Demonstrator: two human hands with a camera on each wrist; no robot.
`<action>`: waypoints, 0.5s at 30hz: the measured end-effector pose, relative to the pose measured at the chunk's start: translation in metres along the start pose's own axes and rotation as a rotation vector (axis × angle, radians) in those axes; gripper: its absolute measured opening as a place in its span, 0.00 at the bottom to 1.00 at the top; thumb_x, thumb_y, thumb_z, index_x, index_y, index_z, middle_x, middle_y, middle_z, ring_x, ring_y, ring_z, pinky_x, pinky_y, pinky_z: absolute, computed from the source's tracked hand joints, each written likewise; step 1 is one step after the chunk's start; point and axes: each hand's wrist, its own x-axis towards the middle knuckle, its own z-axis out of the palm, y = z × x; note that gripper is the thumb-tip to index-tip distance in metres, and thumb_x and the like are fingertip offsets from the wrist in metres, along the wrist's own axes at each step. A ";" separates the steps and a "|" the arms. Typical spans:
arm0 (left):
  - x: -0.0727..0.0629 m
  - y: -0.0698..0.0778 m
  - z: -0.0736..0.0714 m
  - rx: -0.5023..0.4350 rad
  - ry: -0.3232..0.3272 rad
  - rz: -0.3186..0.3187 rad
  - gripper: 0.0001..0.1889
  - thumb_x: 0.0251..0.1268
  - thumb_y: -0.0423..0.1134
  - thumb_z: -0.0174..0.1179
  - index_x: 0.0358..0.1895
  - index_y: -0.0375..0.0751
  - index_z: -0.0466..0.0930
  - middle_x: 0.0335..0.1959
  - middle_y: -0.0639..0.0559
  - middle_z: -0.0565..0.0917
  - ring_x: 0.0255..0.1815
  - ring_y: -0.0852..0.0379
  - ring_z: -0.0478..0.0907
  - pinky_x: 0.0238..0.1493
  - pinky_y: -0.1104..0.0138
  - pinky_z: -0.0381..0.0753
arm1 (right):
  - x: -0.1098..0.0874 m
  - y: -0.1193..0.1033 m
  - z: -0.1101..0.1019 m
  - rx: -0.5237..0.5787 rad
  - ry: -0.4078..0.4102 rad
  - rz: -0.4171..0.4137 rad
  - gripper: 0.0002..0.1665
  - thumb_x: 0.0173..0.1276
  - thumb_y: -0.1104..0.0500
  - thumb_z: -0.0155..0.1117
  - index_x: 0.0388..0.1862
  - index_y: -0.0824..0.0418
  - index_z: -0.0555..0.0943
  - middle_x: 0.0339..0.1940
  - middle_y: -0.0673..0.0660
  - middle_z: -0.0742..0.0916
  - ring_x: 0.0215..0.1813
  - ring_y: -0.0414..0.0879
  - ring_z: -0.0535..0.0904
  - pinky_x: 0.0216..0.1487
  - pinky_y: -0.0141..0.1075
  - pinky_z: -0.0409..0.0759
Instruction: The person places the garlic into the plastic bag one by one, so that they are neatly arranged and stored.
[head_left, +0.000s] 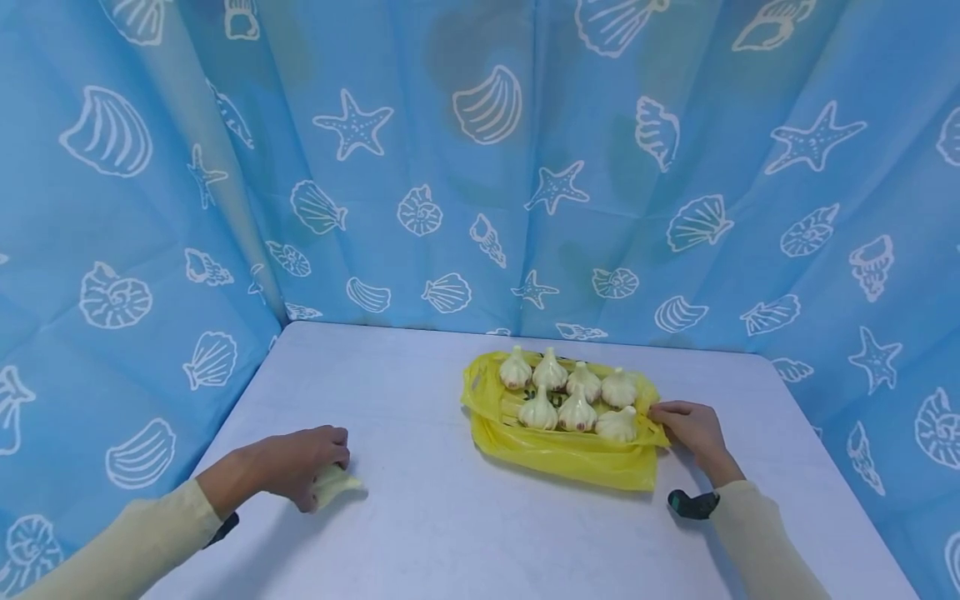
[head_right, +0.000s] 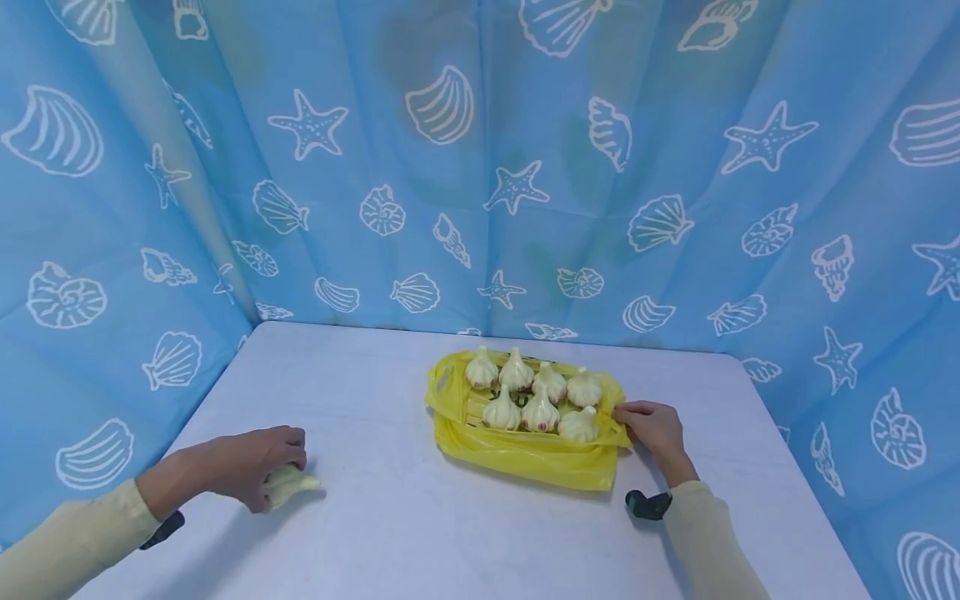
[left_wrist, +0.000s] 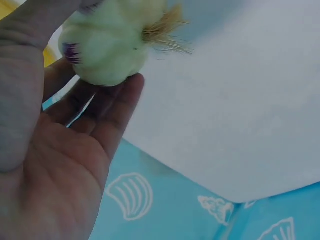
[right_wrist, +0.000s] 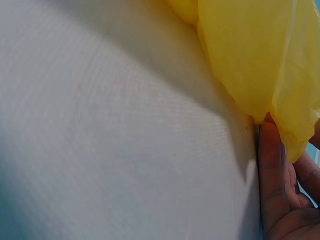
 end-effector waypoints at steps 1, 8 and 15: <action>0.002 0.000 -0.001 -0.004 0.010 0.015 0.28 0.39 0.43 0.81 0.49 0.50 0.82 0.43 0.62 0.74 0.42 0.62 0.71 0.48 0.64 0.79 | 0.000 0.000 0.000 0.000 -0.001 0.003 0.33 0.64 0.43 0.67 0.57 0.68 0.80 0.59 0.68 0.78 0.52 0.55 0.74 0.33 0.25 0.73; 0.026 0.007 -0.018 -0.093 0.082 0.121 0.29 0.43 0.40 0.78 0.54 0.51 0.80 0.47 0.60 0.74 0.45 0.59 0.72 0.49 0.63 0.80 | -0.002 -0.002 0.000 -0.019 -0.003 0.015 0.33 0.65 0.43 0.66 0.58 0.67 0.79 0.60 0.68 0.77 0.55 0.57 0.73 0.42 0.32 0.75; 0.067 0.017 -0.037 -0.142 0.155 0.193 0.28 0.46 0.41 0.77 0.53 0.54 0.77 0.47 0.62 0.73 0.47 0.59 0.71 0.49 0.63 0.79 | -0.004 -0.003 0.000 -0.006 -0.001 0.005 0.33 0.65 0.44 0.67 0.57 0.68 0.80 0.59 0.69 0.78 0.53 0.56 0.74 0.35 0.26 0.72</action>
